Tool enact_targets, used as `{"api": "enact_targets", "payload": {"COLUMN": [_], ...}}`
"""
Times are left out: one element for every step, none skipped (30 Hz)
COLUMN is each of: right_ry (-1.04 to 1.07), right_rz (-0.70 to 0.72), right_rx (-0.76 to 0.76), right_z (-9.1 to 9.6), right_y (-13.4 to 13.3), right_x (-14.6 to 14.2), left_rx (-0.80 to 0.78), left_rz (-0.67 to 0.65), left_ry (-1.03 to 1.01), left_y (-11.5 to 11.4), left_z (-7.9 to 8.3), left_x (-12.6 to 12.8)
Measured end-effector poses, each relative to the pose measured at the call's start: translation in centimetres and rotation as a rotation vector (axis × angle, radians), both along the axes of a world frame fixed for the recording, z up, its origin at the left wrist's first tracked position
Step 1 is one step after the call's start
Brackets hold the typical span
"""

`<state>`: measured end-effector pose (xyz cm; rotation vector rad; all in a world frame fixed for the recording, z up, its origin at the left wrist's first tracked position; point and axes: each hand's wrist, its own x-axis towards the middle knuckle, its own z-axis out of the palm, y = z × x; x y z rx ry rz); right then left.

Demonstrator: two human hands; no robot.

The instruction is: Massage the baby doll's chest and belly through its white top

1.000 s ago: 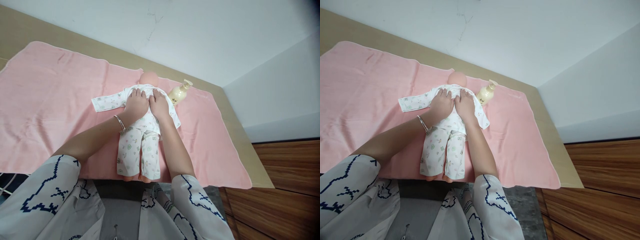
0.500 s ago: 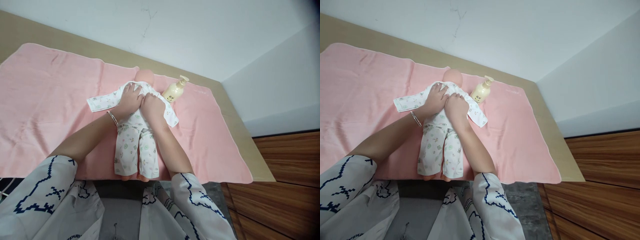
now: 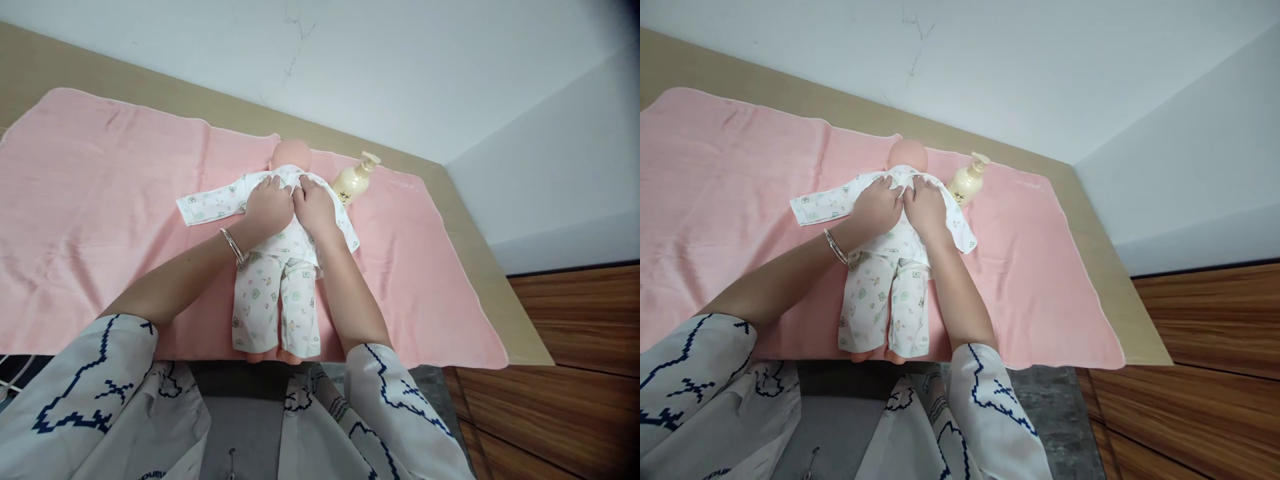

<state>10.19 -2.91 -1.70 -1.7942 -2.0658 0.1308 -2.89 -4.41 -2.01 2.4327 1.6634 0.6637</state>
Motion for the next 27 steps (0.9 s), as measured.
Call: {"api": "enact_targets", "payload": {"right_ry": [-0.019,-0.037,-0.051,-0.061,-0.07,-0.078,-0.089,-0.101,-0.112,-0.121,-0.123,-0.116,-0.102,-0.08,-0.051,-0.02,0.016,0.054,0.082,0.102,0.114,0.118,0.114,0.103,0.086,0.064,0.039], "right_rz": [-0.027,-0.052,-0.073,-0.088,-0.098,-0.104,-0.107,-0.111,-0.113,-0.115,-0.112,-0.1,-0.074,-0.034,0.017,0.077,0.126,0.158,0.183,0.198,0.201,0.192,0.17,0.138,0.101,0.066,0.039], "right_rx": [-0.006,-0.007,-0.006,-0.001,0.004,0.004,-0.002,-0.01,-0.019,-0.028,-0.034,-0.033,-0.027,-0.023,-0.025,-0.03,-0.055,-0.085,-0.108,-0.125,-0.132,-0.129,-0.117,-0.101,-0.086,-0.075,-0.077], "right_z": [0.1,0.3,0.4,0.5,0.7,0.8,1.0,1.1,1.3,1.4,1.4,1.3,1.1,0.8,0.4,0.0,-0.5,-1.0,-1.5,-1.8,-1.9,-2.0,-1.8,-1.5,-1.0,-0.4,0.2], "right_y": [-0.4,-0.7,-1.2,-1.6,-2.0,-2.5,-2.8,-3.2,-3.4,-3.6,-3.5,-3.3,-2.9,-2.3,-1.6,-0.8,0.1,1.0,1.7,2.2,2.5,2.5,2.2,1.7,1.0,0.1,-0.8], "right_x": [-0.4,-0.8,-1.3,-1.8,-2.2,-2.6,-3.0,-3.4,-3.6,-3.7,-3.7,-3.5,-3.1,-2.5,-1.8,-1.0,-0.1,0.7,1.5,2.0,2.3,2.2,2.0,1.5,0.9,0.2,-0.5], "left_rx": [-0.003,-0.005,-0.007,-0.01,-0.016,-0.024,-0.035,-0.046,-0.052,-0.055,-0.057,-0.06,-0.066,-0.075,-0.084,-0.09,-0.092,-0.085,-0.071,-0.056,-0.043,-0.038,-0.038,-0.046,-0.055,-0.061,-0.064], "left_rz": [-0.004,-0.002,0.007,0.02,0.036,0.052,0.064,0.071,0.075,0.077,0.079,0.081,0.083,0.085,0.087,0.086,0.082,0.073,0.056,0.032,0.004,-0.022,-0.041,-0.055,-0.067,-0.076,-0.081], "left_ry": [-0.012,-0.022,-0.029,-0.032,-0.032,-0.031,-0.03,-0.031,-0.034,-0.039,-0.042,-0.042,-0.039,-0.03,-0.018,-0.009,-0.006,-0.015,-0.028,-0.041,-0.052,-0.059,-0.067,-0.077,-0.094,-0.12,-0.151], "left_y": [0.2,0.5,0.7,0.9,1.2,1.4,1.6,1.8,1.9,2.0,2.0,1.9,1.7,1.5,1.2,0.8,0.3,-0.1,-0.5,-0.8,-0.9,-0.9,-0.6,-0.2,0.4,1.1,1.9], "left_z": [0.0,0.0,0.0,-0.1,-0.1,-0.2,-0.3,-0.5,-0.6,-0.7,-0.8,-0.9,-0.9,-0.8,-0.8,-0.7,-0.6,-0.5,-0.4,-0.3,-0.3,-0.3,-0.4,-0.5,-0.7,-0.9,-1.2], "left_x": [-0.2,-0.5,-0.7,-0.9,-1.1,-1.3,-1.5,-1.6,-1.6,-1.6,-1.6,-1.5,-1.4,-1.2,-1.0,-0.7,-0.4,-0.2,0.1,0.3,0.5,0.5,0.4,0.2,-0.1,-0.4,-0.8]}}
